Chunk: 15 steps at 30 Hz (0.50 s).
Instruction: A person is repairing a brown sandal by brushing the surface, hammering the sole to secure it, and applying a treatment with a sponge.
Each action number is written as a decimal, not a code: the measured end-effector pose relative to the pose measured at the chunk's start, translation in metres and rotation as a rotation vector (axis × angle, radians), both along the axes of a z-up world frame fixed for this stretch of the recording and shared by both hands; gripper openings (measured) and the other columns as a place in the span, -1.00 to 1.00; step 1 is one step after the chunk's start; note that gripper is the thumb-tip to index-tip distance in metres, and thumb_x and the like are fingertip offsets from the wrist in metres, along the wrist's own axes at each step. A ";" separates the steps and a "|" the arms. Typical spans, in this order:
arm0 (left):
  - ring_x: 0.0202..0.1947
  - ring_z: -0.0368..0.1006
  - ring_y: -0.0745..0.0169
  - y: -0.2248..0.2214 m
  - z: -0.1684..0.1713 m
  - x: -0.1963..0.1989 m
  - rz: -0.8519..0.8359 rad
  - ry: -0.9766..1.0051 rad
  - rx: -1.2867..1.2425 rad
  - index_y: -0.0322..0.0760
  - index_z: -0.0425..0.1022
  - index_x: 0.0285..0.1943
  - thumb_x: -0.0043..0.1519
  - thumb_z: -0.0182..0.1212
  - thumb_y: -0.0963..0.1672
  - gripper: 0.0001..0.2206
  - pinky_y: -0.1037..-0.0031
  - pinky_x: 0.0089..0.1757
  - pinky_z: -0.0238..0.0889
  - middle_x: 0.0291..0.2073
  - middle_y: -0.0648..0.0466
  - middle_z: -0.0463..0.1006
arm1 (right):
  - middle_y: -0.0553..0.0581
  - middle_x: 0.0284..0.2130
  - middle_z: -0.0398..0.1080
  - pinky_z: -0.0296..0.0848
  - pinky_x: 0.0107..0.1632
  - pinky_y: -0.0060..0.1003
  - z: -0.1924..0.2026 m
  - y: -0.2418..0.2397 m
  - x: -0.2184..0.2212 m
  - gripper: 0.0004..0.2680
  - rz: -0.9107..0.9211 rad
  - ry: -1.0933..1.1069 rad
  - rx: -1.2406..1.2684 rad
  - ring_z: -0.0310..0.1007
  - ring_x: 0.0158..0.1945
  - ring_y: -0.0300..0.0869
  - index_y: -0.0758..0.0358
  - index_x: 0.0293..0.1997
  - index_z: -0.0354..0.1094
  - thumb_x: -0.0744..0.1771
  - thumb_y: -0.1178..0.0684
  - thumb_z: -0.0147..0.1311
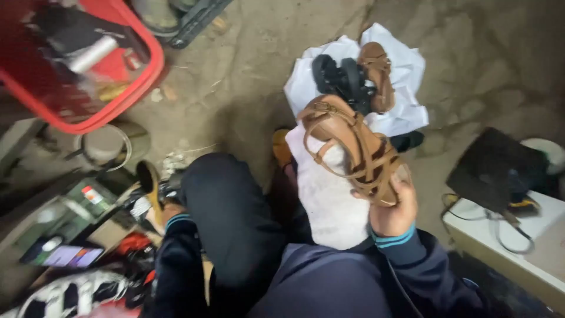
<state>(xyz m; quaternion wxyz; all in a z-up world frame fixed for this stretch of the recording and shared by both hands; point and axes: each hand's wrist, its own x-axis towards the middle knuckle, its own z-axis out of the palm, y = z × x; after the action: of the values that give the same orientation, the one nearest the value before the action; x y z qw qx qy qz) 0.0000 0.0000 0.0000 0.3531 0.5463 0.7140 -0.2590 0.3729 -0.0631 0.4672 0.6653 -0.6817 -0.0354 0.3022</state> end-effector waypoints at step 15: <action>-0.41 0.20 0.33 0.026 0.464 0.128 0.320 -0.789 0.984 -0.25 0.40 -0.16 0.30 0.27 -0.09 -0.83 0.47 -0.24 0.21 -0.50 0.20 0.33 | 0.09 0.40 0.28 0.68 -0.07 -0.09 -0.009 -0.047 0.043 -0.54 0.453 0.028 0.066 0.44 0.30 0.03 0.07 0.58 0.06 0.43 -0.07 -0.08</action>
<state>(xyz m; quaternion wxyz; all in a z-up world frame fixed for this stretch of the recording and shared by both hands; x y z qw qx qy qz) 0.1281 0.0261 0.4641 0.3317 0.5852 0.6384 0.3741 0.4159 -0.1103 0.4586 0.6029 -0.6300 -0.1882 0.4519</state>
